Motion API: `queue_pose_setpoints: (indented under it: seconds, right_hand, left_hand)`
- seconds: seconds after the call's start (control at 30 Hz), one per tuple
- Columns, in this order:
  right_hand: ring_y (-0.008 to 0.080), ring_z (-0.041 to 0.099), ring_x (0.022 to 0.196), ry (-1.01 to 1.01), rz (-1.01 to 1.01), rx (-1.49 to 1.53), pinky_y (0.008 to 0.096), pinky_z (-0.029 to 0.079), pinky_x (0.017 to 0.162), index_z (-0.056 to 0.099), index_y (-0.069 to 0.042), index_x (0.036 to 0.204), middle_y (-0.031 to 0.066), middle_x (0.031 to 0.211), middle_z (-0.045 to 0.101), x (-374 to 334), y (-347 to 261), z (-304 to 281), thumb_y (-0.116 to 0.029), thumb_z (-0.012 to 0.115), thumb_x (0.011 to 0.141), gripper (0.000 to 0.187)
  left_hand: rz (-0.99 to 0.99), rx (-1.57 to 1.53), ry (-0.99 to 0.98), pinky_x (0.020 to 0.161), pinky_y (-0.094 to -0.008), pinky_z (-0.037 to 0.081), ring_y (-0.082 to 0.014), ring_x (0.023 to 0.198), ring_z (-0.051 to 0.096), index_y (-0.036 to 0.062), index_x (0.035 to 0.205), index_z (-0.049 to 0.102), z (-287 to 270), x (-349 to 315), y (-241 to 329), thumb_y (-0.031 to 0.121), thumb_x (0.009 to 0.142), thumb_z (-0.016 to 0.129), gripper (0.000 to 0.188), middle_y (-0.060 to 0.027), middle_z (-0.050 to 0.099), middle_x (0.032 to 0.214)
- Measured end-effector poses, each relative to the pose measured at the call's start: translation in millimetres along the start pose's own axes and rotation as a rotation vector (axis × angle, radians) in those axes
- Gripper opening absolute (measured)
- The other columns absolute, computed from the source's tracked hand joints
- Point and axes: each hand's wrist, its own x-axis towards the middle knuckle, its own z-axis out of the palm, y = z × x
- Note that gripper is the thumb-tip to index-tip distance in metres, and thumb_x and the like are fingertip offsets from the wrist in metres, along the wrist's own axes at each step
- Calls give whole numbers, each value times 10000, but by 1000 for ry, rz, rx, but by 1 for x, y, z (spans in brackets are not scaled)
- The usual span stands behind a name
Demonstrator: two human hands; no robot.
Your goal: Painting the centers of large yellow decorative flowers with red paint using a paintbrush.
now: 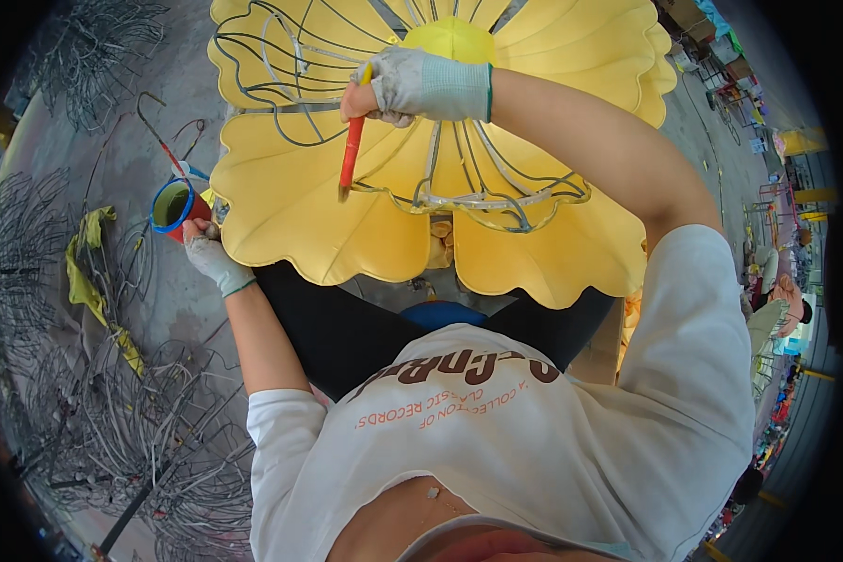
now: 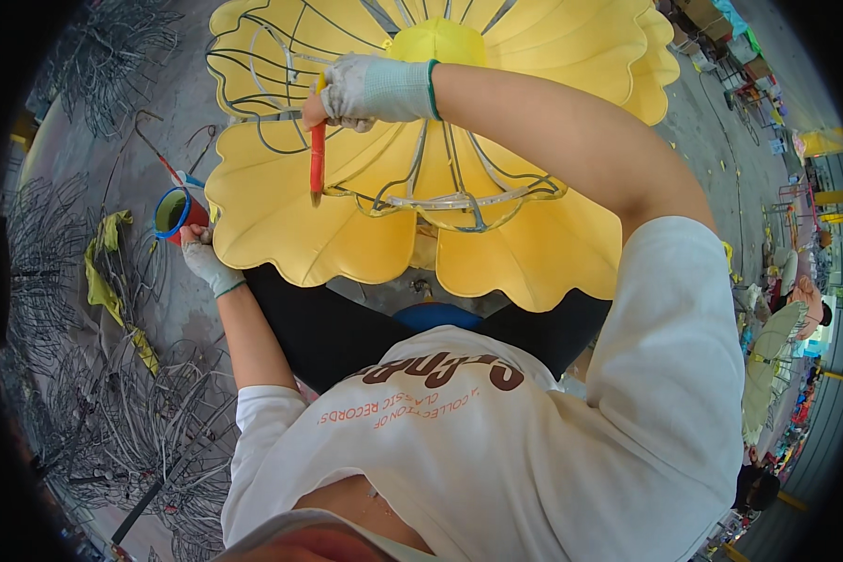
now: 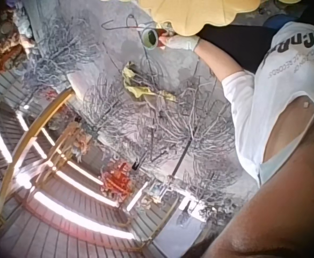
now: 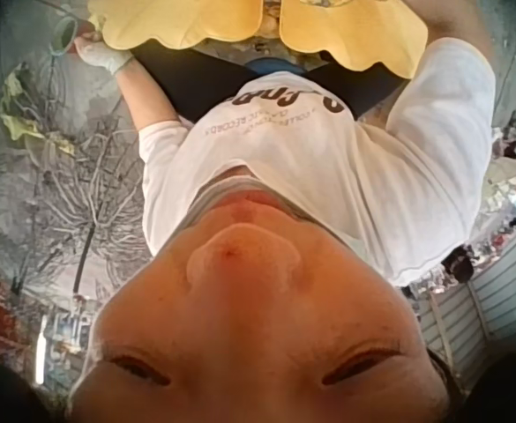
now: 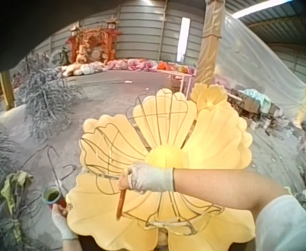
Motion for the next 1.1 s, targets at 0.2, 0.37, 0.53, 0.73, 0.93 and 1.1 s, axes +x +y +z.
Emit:
queue_pose_setpoints:
  seconds: [0.2,0.37,0.53,0.73,0.93,1.1]
  right_hand:
    - [201,533,622,233,-359,-560,289,434,576,660,-23,768,74,681,602,-30,-31,-9,-371,582,767,356]
    - [210,537,639,404,-173,-524,289,440,616,670,-29,756,75,694,610,-74,-67,-10,-379,578,753,362]
    - [203,533,629,363,-144,-591,278,435,610,677,-41,763,74,693,605,-113,-64,-10,-341,578,749,317]
    - [164,507,620,585,-173,-622,257,415,595,659,-26,782,59,679,580,-183,-38,-38,-246,612,745,228]
    - [147,497,640,682,-69,-424,253,412,607,655,-33,787,44,773,590,-251,-19,-27,-190,632,788,158]
    - [133,506,674,880,-200,-201,233,396,613,662,-18,833,20,794,604,-262,20,-13,-167,644,758,167]
  left_hand:
    - [0,-19,9,581,-202,312,-75,557,367,132,655,476,-4,1,-1,243,937,474,303,38,411,603]
    - [-14,-21,1,557,-200,292,-71,546,352,140,654,476,-2,-8,8,256,931,484,300,47,401,596]
    - [52,31,-22,506,-212,264,-67,507,327,152,645,465,-15,-4,17,267,913,499,294,58,381,565]
    - [-5,62,-56,505,-216,273,-79,509,336,154,632,435,5,-24,53,266,907,467,298,46,373,554]
    - [13,97,-177,509,-235,291,-92,530,341,149,706,488,16,-55,95,304,955,471,293,43,390,602]
    - [-1,84,-198,540,-238,299,-95,550,344,146,730,490,30,-83,107,321,960,490,289,35,409,626]
